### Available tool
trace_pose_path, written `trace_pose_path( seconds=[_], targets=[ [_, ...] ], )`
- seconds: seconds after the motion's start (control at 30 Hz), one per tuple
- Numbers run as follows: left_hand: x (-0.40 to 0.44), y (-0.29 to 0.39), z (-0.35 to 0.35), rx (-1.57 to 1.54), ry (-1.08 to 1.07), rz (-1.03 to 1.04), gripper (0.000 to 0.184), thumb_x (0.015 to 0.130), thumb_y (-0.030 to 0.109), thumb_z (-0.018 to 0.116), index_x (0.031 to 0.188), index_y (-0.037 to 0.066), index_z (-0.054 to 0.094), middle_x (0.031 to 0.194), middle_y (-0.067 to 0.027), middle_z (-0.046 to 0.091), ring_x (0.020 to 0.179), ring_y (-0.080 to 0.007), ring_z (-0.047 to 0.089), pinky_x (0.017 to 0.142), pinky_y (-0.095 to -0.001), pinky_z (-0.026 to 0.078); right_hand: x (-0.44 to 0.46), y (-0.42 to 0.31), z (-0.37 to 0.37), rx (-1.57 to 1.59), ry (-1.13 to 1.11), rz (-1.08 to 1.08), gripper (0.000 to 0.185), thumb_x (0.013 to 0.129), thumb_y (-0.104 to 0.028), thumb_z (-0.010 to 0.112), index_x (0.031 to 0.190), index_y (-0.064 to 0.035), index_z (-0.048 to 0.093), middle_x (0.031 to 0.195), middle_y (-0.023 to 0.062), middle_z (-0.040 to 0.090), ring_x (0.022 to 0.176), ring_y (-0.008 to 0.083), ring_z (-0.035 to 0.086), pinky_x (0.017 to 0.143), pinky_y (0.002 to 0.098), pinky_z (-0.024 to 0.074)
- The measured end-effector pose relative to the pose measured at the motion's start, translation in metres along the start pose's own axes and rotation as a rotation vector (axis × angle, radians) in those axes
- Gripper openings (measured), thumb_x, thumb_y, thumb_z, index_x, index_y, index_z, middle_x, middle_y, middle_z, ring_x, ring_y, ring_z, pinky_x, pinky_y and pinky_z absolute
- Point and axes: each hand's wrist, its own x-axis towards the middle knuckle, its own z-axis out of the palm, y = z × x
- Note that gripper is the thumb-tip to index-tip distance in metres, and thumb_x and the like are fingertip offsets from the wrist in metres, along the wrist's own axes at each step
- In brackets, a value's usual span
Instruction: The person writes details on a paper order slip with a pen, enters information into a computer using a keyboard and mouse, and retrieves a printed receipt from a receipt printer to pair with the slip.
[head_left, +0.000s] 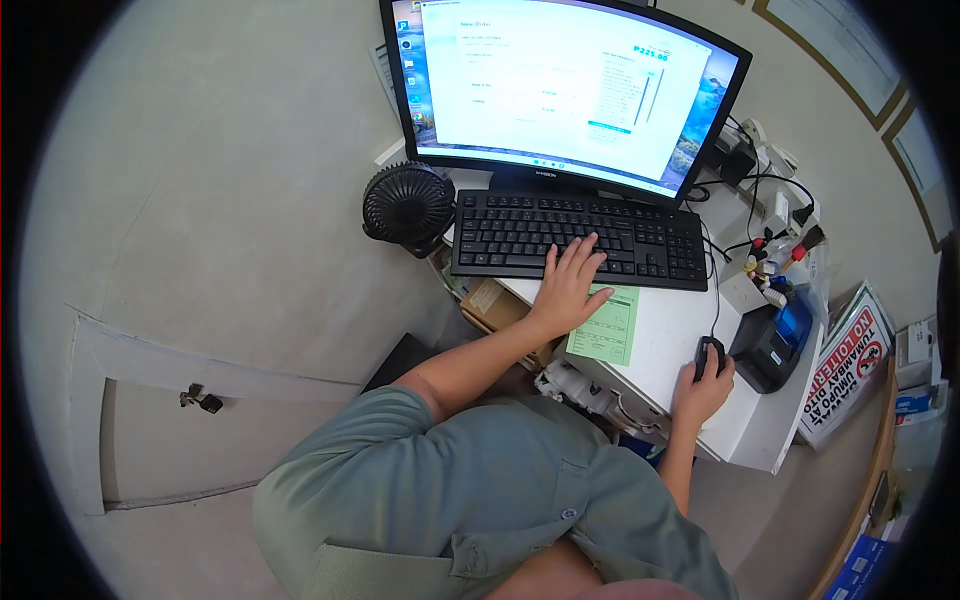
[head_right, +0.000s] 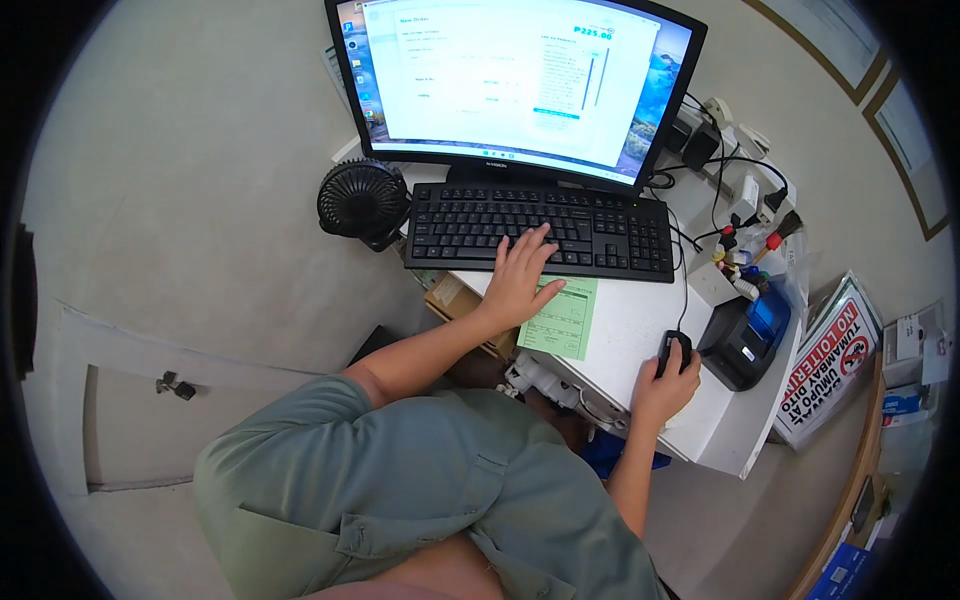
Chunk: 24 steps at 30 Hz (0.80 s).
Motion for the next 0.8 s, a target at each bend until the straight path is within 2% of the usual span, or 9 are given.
trace_pose_path(
  seconds=[0.37, 0.8],
  targets=[
    [0.0001, -0.0009, 0.0006, 0.003, 0.034, 0.029, 0.056, 0.091, 0.038, 0.063, 0.132, 0.004, 0.047, 0.152, -0.0203, 0.033, 0.139, -0.0405, 0.034, 0.111, -0.0628, 0.018, 0.0016, 0.0029, 0.0023, 0.001, 0.025, -0.053, 0.047, 0.079, -0.015, 0.065, 0.126, -0.0129, 0.062, 0.134, 0.0256, 0.049, 0.111, 0.0443, 0.052, 0.094, 0.0506, 0.0443],
    [0.0002, 0.0005, -0.0013, -0.004, -0.023, 0.002, 0.055, 0.092, 0.038, 0.062, 0.132, 0.004, 0.047, 0.153, -0.0196, 0.032, 0.141, -0.0398, 0.031, 0.112, -0.0623, 0.017, 0.0028, 0.0008, 0.0016, 0.009, 0.008, -0.036, 0.048, 0.079, -0.012, 0.065, 0.127, -0.0110, 0.061, 0.135, 0.0253, 0.049, 0.113, 0.0439, 0.051, 0.095, 0.0510, 0.0434]
  ],
)
